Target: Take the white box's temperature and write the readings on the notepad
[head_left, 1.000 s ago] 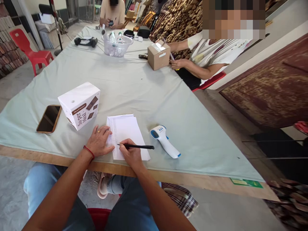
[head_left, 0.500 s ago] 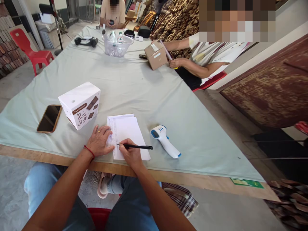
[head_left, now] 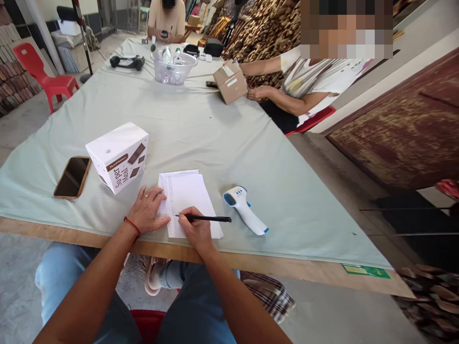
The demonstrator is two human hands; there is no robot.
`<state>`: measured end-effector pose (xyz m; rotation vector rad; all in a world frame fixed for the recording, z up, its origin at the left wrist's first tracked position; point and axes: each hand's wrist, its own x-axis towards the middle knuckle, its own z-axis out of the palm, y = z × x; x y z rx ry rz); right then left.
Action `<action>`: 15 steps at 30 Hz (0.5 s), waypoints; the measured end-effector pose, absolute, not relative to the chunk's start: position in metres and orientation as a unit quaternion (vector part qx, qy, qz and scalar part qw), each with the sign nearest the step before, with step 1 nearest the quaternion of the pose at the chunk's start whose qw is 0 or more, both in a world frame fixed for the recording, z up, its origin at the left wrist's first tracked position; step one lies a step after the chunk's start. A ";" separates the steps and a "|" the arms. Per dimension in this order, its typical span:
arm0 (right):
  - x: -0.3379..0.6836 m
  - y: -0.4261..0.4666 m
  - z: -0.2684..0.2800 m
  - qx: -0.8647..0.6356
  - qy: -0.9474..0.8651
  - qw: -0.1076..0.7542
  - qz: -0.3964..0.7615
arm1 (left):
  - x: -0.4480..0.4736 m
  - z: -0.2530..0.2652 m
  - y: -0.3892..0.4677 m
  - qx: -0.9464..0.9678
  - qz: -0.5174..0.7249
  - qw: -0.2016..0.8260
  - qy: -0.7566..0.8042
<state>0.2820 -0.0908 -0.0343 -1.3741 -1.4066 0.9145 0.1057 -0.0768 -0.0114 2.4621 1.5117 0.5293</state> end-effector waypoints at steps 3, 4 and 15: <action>0.282 -0.091 -0.036 -0.561 -0.580 0.462 0.369 | 0.106 -0.011 -0.077 0.833 0.178 0.104 0.513; 0.282 -0.091 -0.037 -0.561 -0.582 0.460 0.369 | 0.106 -0.011 -0.077 0.833 0.178 0.104 0.513; 0.282 -0.091 -0.037 -0.562 -0.579 0.462 0.368 | 0.106 -0.013 -0.077 0.834 0.177 0.099 0.513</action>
